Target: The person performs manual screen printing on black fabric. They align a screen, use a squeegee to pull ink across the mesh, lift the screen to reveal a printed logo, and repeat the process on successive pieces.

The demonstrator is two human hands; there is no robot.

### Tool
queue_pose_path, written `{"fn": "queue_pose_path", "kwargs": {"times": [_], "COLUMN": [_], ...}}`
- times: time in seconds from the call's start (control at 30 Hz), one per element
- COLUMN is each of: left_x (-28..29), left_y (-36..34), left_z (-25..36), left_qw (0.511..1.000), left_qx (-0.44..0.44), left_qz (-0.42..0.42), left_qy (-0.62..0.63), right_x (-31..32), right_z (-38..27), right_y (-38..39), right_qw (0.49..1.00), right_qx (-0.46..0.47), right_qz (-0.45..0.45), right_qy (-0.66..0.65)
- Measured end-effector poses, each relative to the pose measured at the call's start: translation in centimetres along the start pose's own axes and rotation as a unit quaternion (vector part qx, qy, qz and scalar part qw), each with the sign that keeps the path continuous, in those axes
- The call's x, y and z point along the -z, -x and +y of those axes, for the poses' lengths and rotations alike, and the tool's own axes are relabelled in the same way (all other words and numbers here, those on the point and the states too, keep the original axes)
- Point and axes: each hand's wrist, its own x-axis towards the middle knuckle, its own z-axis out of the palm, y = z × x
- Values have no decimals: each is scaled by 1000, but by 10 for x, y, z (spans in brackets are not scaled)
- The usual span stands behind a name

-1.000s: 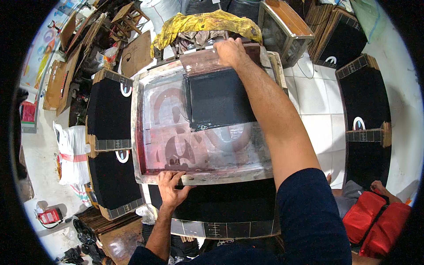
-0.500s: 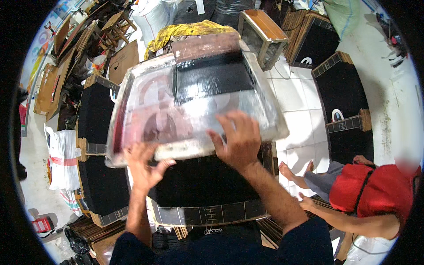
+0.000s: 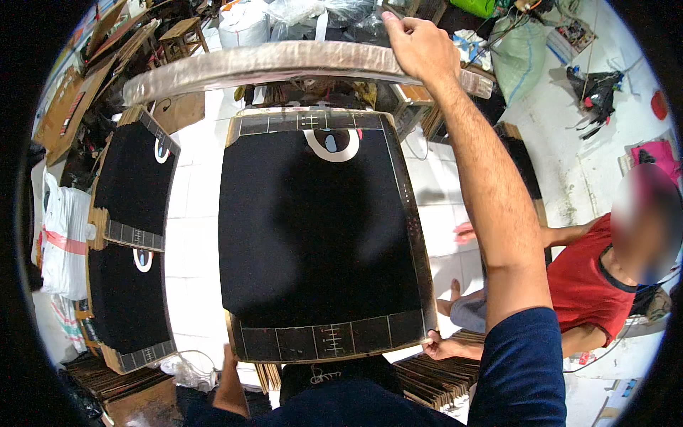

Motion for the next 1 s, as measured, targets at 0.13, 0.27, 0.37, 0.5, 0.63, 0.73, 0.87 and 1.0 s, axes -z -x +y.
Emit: {"fn": "queue_pose_path", "kwargs": {"times": [0.13, 0.27, 0.37, 0.5, 0.63, 0.73, 0.87, 1.0], "left_x": [-59, -77, -77, -67, -16, 69, 198, 341], "left_y": [46, 70, 83, 89, 73, 75, 157, 312], "left_z": [-91, -67, -64, -78, -18, 79, 172, 183], "left_qw": [987, 967, 929, 963, 858, 752, 749, 791], "left_qx": [-54, -153, -208, -101, -153, -216, -141, -229], "left_qz": [50, 179, 302, 238, 422, 498, 546, 528], "left_qy": [144, -97, -55, -79, -249, -374, -348, -208], "right_x": [6, 7, 6, 10, 14, 15, 15, 9], "right_z": [3, 0, -4, -4, -5, -7, -5, 8], "right_y": [-30, -40, -43, -43, -40, -39, -48, -66], "right_qw": [999, 998, 997, 997, 997, 998, 998, 996], "right_qx": [-10, -13, -33, -35, -43, -33, -20, -15], "right_qz": [-42, -56, -62, -64, -58, -50, -61, -83], "right_qy": [4, -12, -8, -8, 11, 9, 11, 16]}}
